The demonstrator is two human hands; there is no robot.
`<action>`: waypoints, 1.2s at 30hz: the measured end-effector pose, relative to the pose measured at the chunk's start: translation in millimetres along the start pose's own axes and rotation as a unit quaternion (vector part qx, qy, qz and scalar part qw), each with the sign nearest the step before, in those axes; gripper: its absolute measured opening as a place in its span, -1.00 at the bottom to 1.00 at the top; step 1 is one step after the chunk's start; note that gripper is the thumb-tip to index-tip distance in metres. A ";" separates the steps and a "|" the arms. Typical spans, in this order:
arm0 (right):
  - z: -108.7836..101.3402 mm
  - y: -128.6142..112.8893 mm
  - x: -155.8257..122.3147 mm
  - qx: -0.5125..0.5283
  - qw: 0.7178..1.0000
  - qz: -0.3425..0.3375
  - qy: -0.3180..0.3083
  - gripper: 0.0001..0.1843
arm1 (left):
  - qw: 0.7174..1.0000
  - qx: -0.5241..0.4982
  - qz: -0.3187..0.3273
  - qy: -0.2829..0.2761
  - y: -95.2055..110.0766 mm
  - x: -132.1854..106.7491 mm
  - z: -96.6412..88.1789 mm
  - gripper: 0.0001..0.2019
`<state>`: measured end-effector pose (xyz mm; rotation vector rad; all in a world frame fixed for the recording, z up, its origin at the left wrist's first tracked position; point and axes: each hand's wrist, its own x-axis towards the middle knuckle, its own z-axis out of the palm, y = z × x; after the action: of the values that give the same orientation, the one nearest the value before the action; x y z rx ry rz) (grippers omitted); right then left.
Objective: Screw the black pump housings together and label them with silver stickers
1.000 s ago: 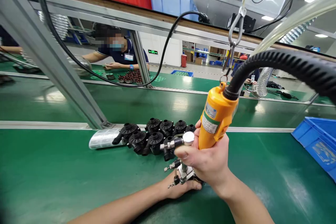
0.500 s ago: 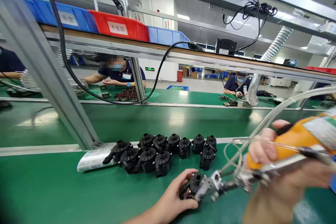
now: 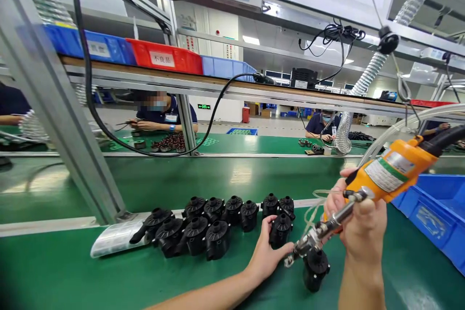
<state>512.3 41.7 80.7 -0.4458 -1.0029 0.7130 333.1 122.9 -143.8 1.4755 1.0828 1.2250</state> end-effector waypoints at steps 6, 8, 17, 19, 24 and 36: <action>9.4 28.1 4.8 -0.042 0.999 -0.026 0.000 -0.27 | 0.989 -0.027 -0.016 -0.145 4.1 -28.8 -57.3 -0.37; 12.8 37.7 4.5 -0.047 0.999 -0.018 -0.013 -0.29 | 0.979 -0.029 -0.039 -0.197 7.4 -41.2 -85.4 -0.31; 35.4 67.3 -3.3 -0.094 0.995 -0.003 -0.036 -0.28 | 0.980 -0.009 -0.045 -0.196 12.5 -47.8 -108.6 -0.32; 36.9 69.8 -2.7 -0.115 0.993 -0.013 -0.033 -0.28 | 0.977 -0.013 -0.045 -0.207 14.7 -45.6 -107.7 -0.31; 37.7 74.3 -2.8 -0.127 0.991 -0.010 -0.038 -0.27 | 0.974 -0.029 -0.056 -0.217 20.2 -45.3 -107.3 -0.31; 79.7 77.1 -16.7 -0.165 0.979 0.014 -0.116 -0.46 | 0.975 -0.060 -0.049 -0.208 25.6 -46.5 -99.9 -0.37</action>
<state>411.0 84.8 59.6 -0.6765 -1.3454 0.6333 230.5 83.0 -118.2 1.4818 0.7732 0.8459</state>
